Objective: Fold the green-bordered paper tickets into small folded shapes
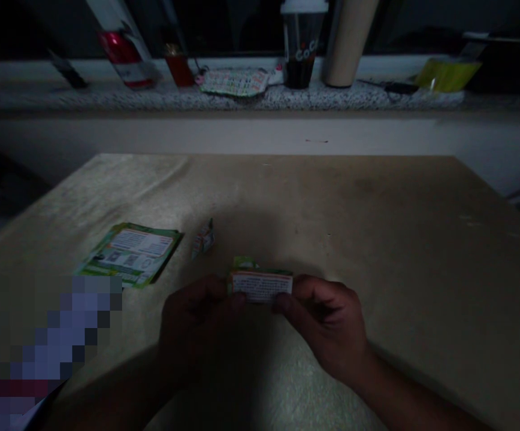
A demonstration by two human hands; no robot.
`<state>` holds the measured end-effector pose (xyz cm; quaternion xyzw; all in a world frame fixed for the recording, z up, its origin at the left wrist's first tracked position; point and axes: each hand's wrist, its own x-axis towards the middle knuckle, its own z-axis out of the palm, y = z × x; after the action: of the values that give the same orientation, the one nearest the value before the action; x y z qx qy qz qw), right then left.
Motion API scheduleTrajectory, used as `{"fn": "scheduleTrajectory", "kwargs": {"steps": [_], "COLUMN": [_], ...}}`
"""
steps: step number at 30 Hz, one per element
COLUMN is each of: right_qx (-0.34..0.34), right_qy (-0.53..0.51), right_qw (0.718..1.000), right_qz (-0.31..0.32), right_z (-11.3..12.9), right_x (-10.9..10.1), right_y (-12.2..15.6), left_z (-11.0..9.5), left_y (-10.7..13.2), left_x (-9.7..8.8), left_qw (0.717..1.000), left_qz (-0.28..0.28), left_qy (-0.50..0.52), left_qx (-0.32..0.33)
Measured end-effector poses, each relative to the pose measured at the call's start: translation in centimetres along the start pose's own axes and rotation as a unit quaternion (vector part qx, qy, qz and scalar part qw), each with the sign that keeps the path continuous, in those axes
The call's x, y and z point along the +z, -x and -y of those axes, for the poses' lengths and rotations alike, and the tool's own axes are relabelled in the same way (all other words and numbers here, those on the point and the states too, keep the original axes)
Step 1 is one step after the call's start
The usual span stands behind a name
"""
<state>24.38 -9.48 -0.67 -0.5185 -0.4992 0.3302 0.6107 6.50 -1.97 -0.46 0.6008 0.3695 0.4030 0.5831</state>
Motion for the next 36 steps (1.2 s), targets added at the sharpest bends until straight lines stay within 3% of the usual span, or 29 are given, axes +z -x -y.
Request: {"fn": "scheduleTrajectory", "kwargs": {"steps": [9, 36], "right_qx": [0.087, 0.070], "right_qy": [0.005, 0.038], "right_qw": [0.996, 0.994], "right_qz": [-0.027, -0.070], "right_z": [-0.5, -0.6], "right_x": [0.1, 0.2], "right_y": [-0.1, -0.4], "left_z": [0.2, 0.6], "left_y": [-0.2, -0.6], "left_x": [1.0, 1.0], "left_qw": [0.992, 0.983], "left_qz": [-0.020, 0.001], "left_qy": [0.067, 0.136], "left_qx": [-0.103, -0.122]}}
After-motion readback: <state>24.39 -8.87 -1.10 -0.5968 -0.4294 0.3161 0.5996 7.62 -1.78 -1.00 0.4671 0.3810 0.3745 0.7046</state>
